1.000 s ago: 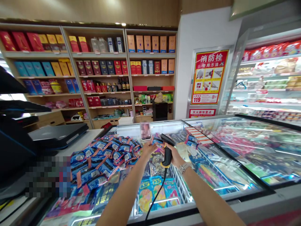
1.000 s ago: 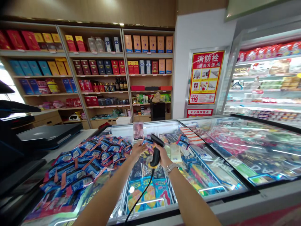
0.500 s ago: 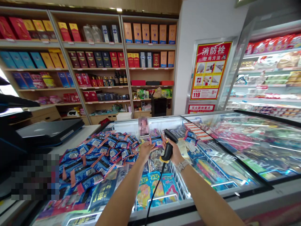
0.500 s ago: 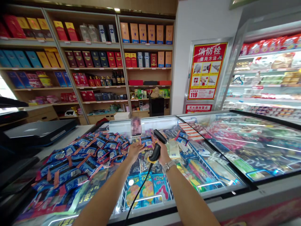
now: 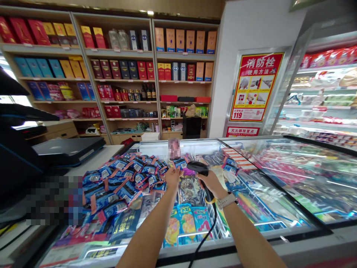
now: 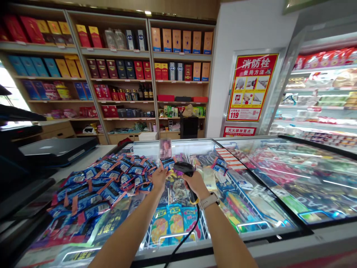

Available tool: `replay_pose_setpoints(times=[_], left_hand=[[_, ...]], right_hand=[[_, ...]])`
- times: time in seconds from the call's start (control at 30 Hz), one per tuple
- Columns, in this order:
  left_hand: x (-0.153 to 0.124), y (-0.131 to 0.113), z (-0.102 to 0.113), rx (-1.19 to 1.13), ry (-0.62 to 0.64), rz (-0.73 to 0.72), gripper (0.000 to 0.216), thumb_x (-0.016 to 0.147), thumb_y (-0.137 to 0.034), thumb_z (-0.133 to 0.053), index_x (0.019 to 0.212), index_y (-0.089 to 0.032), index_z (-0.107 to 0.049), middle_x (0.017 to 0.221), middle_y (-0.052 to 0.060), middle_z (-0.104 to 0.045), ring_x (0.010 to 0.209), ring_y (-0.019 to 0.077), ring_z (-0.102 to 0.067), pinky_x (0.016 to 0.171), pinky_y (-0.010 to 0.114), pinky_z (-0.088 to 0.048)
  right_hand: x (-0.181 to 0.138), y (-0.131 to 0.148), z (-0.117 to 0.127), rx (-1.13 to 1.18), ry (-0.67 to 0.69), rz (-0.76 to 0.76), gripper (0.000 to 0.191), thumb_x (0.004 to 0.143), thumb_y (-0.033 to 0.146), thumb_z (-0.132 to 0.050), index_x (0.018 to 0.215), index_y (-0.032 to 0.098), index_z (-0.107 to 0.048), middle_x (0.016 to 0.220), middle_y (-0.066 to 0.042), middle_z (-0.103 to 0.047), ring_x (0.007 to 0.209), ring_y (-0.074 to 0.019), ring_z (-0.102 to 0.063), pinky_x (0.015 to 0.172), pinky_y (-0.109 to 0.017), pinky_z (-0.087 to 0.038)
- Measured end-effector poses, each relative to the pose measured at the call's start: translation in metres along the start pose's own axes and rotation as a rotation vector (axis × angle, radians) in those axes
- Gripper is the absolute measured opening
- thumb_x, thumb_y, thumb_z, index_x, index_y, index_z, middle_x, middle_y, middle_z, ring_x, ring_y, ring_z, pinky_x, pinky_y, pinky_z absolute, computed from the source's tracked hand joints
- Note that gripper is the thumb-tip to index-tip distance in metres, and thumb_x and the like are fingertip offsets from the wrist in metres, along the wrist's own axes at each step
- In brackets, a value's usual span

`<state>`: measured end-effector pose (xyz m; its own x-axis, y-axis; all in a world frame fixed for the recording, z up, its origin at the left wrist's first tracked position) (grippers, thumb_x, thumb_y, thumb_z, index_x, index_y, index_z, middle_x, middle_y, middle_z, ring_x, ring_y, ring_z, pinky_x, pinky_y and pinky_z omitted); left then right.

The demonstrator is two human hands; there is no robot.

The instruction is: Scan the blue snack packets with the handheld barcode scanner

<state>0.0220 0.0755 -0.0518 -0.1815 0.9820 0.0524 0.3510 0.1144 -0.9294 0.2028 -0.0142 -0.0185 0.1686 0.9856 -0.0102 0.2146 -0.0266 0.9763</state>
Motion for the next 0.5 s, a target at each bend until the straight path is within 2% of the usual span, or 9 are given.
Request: replay_pose_setpoints(times=[0.1, 0.33, 0.5], left_hand=[[-0.001, -0.001, 0.0, 0.016, -0.001, 0.001, 0.024, 0.067, -0.026, -0.074, 0.057, -0.018, -0.054, 0.047, -0.002, -0.055, 0.06, 0.022, -0.069, 0.066, 0.035, -0.06], [0.002, 0.001, 0.001, 0.026, -0.013, -0.008, 0.028, 0.063, -0.028, -0.078, 0.054, -0.017, -0.054, 0.046, -0.002, -0.052, 0.058, 0.0218, -0.068, 0.058, 0.031, -0.057], [0.0, -0.002, 0.001, -0.016, -0.017, -0.034, 0.036, 0.057, -0.034, -0.082, 0.051, -0.017, -0.05, 0.044, -0.004, -0.05, 0.054, 0.0197, -0.067, 0.055, 0.028, -0.054]], right_hand=[[-0.003, 0.0, -0.001, -0.024, -0.021, -0.007, 0.021, 0.066, 0.014, -0.072, 0.052, 0.02, -0.058, 0.033, 0.003, -0.051, 0.028, -0.0102, -0.042, 0.035, -0.023, -0.031], [-0.01, 0.017, -0.006, -0.436, -0.001, 0.106, 0.037, 0.072, 0.026, -0.067, 0.038, 0.02, -0.054, 0.033, -0.002, -0.052, 0.029, -0.0109, -0.045, 0.036, -0.024, -0.031], [-0.007, 0.014, -0.005, -0.372, -0.004, 0.076, 0.032, 0.07, 0.027, -0.068, 0.042, 0.018, -0.055, 0.034, -0.001, -0.052, 0.03, -0.0103, -0.044, 0.036, -0.023, -0.032]])
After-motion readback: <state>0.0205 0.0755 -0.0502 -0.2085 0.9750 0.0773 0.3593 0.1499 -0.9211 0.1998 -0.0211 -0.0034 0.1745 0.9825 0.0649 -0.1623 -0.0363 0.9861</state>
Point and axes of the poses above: each hand's wrist, its own x-axis towards the middle knuckle, its own z-axis out of the back of the hand, y = z × x, the point moved 8 cm from there along x, towards the middle knuckle
